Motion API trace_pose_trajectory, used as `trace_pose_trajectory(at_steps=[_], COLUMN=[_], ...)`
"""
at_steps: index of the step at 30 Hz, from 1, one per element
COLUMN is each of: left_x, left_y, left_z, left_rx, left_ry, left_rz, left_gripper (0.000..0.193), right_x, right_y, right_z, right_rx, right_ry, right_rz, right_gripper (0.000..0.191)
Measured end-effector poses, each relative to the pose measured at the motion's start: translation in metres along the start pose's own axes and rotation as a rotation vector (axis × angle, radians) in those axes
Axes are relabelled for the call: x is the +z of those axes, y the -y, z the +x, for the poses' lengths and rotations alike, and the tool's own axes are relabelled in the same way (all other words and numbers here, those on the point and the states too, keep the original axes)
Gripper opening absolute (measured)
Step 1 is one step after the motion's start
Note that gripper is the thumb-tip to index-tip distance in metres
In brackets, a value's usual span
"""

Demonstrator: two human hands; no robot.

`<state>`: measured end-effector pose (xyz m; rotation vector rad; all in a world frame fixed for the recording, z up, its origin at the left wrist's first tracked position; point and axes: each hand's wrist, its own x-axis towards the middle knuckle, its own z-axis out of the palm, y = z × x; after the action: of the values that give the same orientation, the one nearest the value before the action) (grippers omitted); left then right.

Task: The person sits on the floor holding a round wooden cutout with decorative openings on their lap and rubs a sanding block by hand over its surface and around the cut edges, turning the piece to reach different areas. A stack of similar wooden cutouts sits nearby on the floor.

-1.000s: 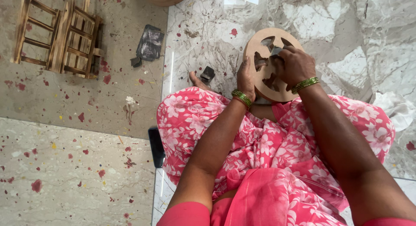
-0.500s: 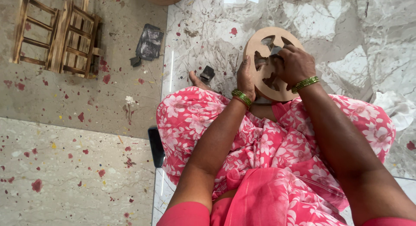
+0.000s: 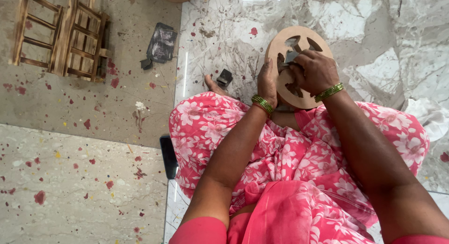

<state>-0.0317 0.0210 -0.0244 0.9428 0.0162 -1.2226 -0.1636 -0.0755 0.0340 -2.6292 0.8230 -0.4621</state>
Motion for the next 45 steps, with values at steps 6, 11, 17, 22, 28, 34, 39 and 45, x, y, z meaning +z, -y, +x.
trace_pose_trajectory(at_steps=[6,11,17,22,28,34,39,45], left_x=[-0.004,-0.009,-0.012,-0.009,-0.008,-0.011,-0.008,-0.001], left_y=[0.003,0.009,0.013,0.008,0.009,0.012,0.006,0.001], left_z=[0.001,0.008,0.012,0.005,0.006,0.009,0.004,-0.001], left_rx=[0.081,0.057,0.106,0.066,0.062,0.098,0.041,0.015], left_ry=[0.09,0.034,-0.019,0.081,0.052,-0.02,0.091,0.101], left_rz=[0.041,0.024,0.064,0.002,0.03,0.082,0.016,-0.013], left_gripper=[0.056,0.057,0.056,0.053,0.055,0.057,0.058,0.055], right_x=[-0.002,-0.003,-0.003,-0.003,-0.005,0.0,-0.001,-0.001], right_y=[-0.01,-0.003,0.008,0.0,-0.003,0.006,-0.007,-0.01], right_z=[0.002,0.0,0.001,0.002,0.0,-0.001,0.004,0.0], right_rx=[0.157,-0.01,-0.087,0.141,0.056,-0.001,0.247,0.171], right_ry=[-0.005,0.021,-0.033,0.007,0.023,-0.01,0.033,0.075], right_rz=[-0.082,0.017,-0.001,-0.094,-0.051,-0.061,-0.133,-0.072], right_gripper=[0.017,0.016,0.016,0.017,0.018,0.021,0.019,0.022])
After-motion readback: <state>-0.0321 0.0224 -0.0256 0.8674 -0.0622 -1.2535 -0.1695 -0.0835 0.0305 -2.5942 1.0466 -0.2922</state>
